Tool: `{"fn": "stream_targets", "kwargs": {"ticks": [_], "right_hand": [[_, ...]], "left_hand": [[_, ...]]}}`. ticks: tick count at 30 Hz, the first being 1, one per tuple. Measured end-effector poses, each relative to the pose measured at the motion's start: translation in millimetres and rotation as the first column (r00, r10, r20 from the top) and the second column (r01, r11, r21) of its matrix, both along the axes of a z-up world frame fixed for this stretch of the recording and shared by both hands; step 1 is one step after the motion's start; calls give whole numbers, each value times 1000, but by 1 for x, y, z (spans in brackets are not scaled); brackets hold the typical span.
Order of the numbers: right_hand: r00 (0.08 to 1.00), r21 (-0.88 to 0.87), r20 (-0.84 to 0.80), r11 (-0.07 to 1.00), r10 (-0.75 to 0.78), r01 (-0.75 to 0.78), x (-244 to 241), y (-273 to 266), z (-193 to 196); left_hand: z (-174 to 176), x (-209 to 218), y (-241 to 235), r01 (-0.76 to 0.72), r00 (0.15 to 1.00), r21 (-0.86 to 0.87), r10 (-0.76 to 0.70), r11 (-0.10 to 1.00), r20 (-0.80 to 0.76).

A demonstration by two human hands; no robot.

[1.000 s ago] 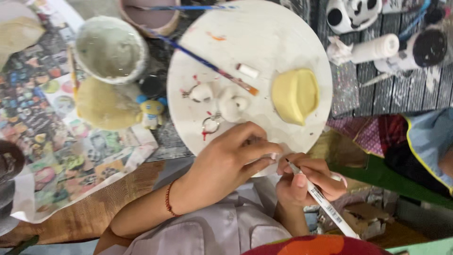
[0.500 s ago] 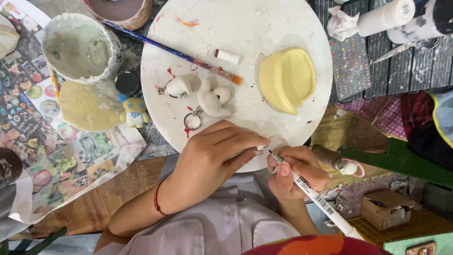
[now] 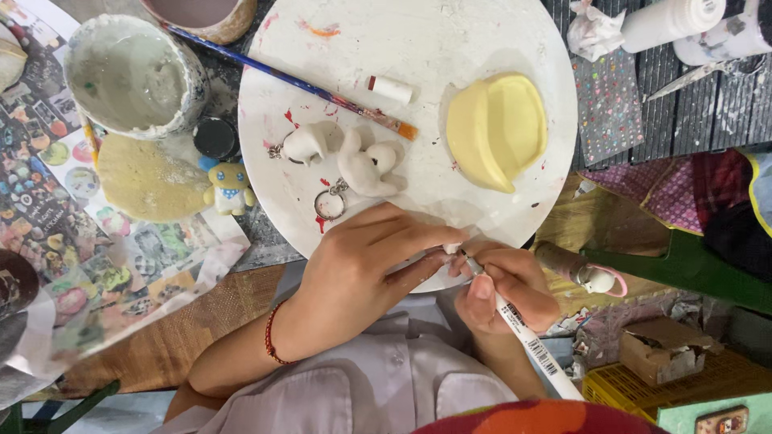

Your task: The person paints small white ceramic figurines using a paintbrush and a fine-tipped marker. They apply orange paint to the figurines, wipe the brush on a yellow sponge, and then use a black marker to add details to the figurines' faces.

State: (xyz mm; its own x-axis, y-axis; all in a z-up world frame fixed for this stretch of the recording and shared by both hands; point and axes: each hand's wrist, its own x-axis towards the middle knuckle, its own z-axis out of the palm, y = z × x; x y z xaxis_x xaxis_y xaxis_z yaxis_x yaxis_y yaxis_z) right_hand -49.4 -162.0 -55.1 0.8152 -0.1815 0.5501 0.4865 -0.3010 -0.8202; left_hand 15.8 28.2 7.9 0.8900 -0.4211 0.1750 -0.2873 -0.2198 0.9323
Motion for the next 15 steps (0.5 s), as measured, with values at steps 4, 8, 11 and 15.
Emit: {"fn": "stream_targets", "kwargs": {"ticks": [4,8,11,15], "right_hand": [[998,-52,-59,999,0,-3,0,-1,5],[999,-94,-45,995,11,-15,2,-1,5],[1000,-79,-16,997,25,-26,3,-1,4],[999,-109,-6,993,37,-37,5,-2,2]], "left_hand": [[-1,0,-1,-9,1000,9,9,1000,6],[-1,0,-1,-8,1000,7,8,1000,8],[-1,0,-1,-7,1000,13,7,1000,7],[0,0,-1,-2,1000,5,2,1000,17]]}}
